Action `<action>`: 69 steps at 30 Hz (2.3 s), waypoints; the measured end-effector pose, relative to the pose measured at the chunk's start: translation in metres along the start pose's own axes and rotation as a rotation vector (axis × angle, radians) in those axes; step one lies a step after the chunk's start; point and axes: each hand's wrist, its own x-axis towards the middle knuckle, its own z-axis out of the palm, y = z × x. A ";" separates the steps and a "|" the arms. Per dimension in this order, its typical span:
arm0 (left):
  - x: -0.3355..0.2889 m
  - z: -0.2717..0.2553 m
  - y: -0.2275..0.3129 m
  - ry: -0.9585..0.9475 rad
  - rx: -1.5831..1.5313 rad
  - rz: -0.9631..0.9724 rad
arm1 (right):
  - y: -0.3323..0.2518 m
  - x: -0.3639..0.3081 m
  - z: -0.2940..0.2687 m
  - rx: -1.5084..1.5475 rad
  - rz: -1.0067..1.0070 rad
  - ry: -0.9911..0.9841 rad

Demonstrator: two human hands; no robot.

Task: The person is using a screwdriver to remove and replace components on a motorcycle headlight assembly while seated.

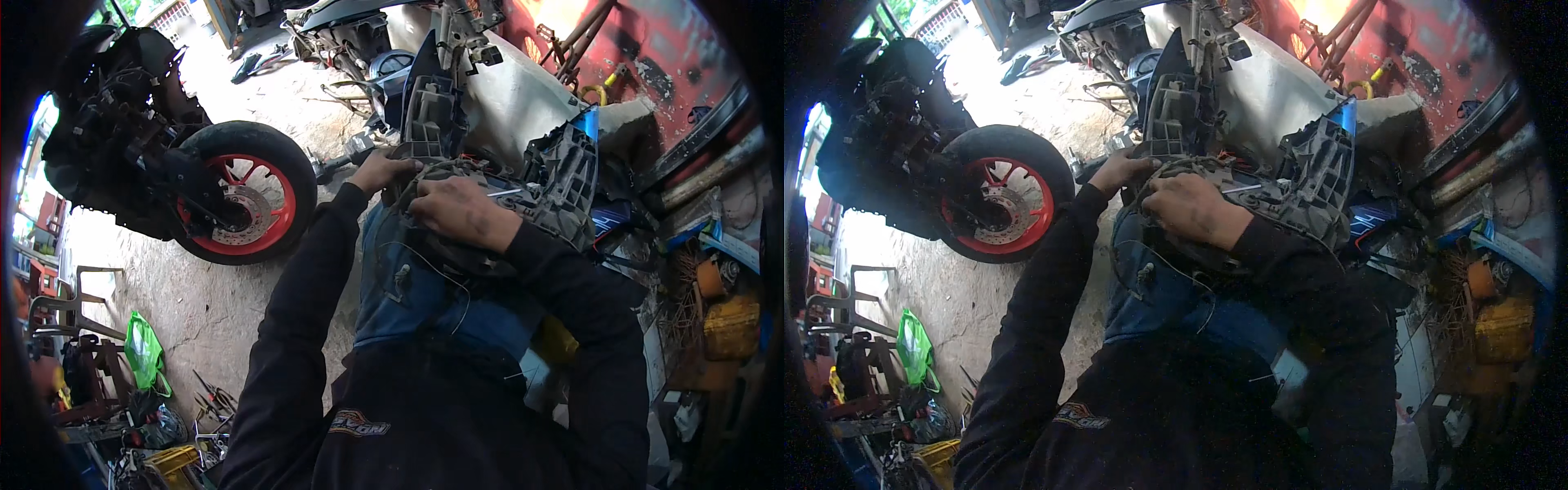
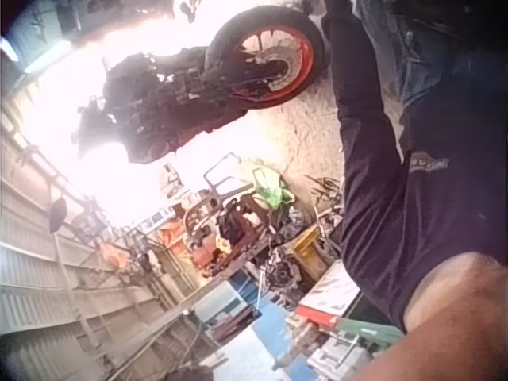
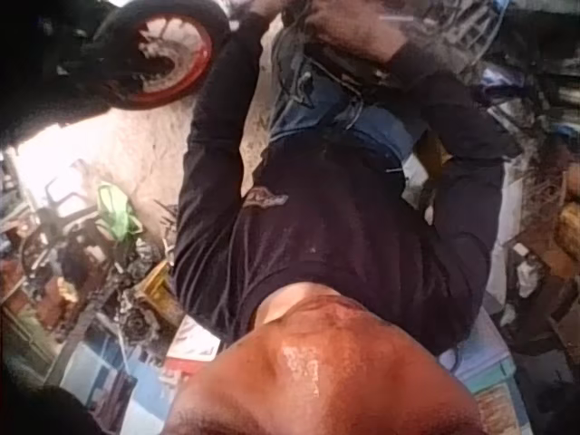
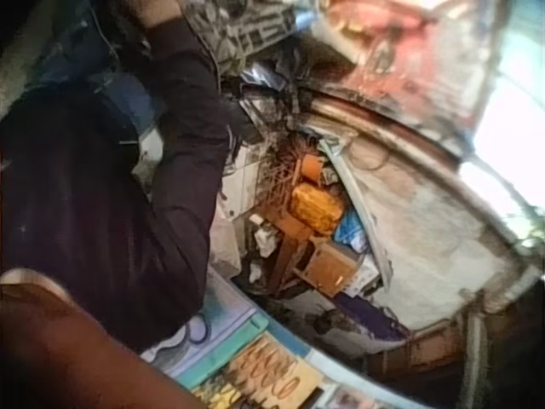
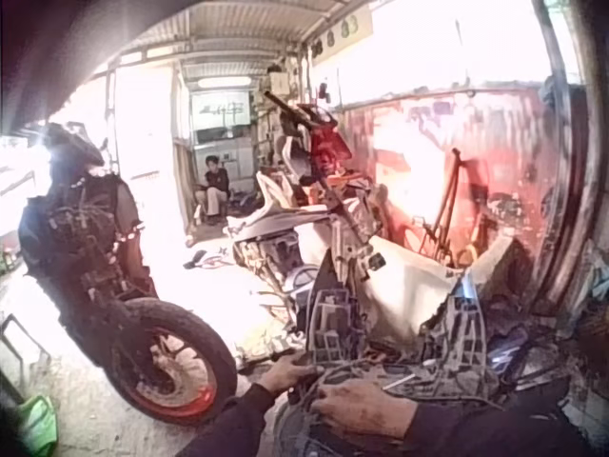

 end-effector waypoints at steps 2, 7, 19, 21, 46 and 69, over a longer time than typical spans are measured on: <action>-0.002 0.000 0.005 0.005 0.014 0.008 | -0.006 0.015 0.001 -0.109 -0.010 -0.049; -0.003 -0.005 -0.001 -0.038 -0.053 -0.012 | -0.027 0.044 0.009 -0.248 0.086 -0.221; 0.002 -0.009 -0.009 0.075 0.046 0.024 | -0.014 0.036 0.001 -0.219 0.080 -0.089; 0.001 -0.011 -0.016 0.064 0.008 0.031 | -0.004 0.028 -0.006 -0.180 0.111 -0.036; -0.065 -0.019 -0.017 0.133 0.131 0.056 | 0.202 0.012 0.054 0.054 0.527 -0.072; -0.039 0.012 0.024 0.044 0.167 -0.020 | 0.137 -0.068 -0.014 0.100 0.547 -0.184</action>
